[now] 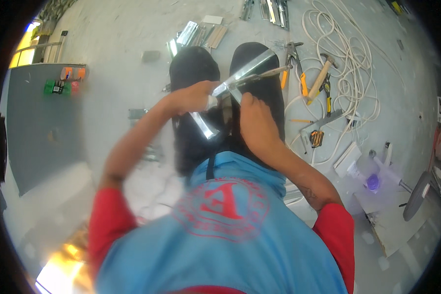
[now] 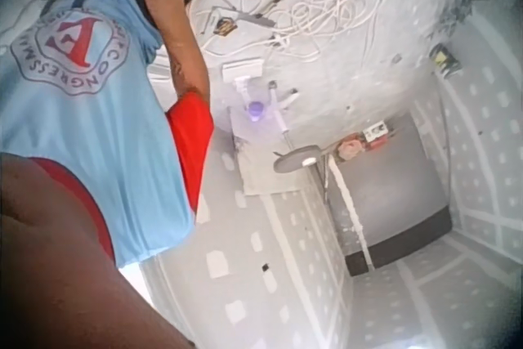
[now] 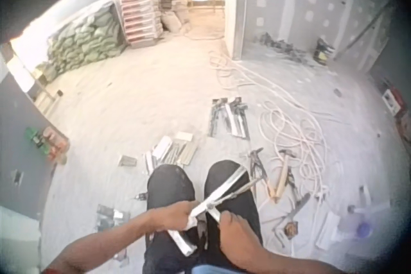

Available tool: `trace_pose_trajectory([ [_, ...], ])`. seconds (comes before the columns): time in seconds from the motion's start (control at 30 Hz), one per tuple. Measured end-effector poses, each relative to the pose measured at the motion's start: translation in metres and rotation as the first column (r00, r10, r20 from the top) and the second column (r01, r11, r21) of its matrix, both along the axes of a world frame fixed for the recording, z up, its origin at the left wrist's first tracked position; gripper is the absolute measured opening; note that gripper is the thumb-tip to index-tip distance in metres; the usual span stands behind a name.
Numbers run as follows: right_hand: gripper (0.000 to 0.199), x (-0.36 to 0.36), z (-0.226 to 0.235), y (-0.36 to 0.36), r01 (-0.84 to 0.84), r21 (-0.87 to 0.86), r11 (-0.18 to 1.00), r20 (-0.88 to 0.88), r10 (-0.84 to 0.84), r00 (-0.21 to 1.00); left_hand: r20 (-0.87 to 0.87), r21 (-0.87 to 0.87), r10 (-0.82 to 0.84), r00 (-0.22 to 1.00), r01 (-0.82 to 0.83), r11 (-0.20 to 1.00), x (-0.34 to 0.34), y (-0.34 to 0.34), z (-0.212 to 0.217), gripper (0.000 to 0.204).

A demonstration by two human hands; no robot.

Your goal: Assembling and riveting metal brackets on a construction site.

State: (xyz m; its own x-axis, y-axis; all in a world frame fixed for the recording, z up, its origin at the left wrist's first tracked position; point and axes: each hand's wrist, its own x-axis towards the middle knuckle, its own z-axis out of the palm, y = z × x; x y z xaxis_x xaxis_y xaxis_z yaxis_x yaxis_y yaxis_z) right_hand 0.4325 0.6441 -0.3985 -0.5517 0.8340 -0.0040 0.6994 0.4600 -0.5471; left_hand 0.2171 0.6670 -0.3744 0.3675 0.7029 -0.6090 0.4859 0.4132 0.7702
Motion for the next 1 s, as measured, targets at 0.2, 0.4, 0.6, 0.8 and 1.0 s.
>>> trace_pose_trajectory([
  [0.2,0.029,-0.007,0.008,0.002,0.001,-0.171,0.985,-0.126,-0.023,0.992,-0.086,0.008,-0.174,0.981,0.175,0.984,-0.01,0.022,-0.006,0.047],
  [0.4,0.035,0.021,0.053,0.02,0.142,-0.145,0.979,-0.038,-0.149,0.988,-0.543,0.301,-0.433,0.72,0.648,0.7,-0.017,0.043,-0.006,0.047],
  [0.6,0.037,0.038,0.037,0.025,0.124,0.087,0.989,-0.137,-0.111,0.984,-0.759,0.332,-0.348,0.55,0.787,0.52,-0.013,0.057,0.01,0.049],
  [0.8,0.02,0.035,0.01,0.016,0.058,0.31,0.949,-0.093,-0.03,0.995,-0.838,0.472,-0.005,0.546,0.73,0.494,-0.016,0.024,0.031,0.057],
  [1.0,0.015,0.022,0.012,0.014,0.154,0.279,0.948,-0.149,-0.116,0.982,-0.41,0.825,0.484,0.773,0.089,0.558,0.036,-0.06,0.048,0.055],
])
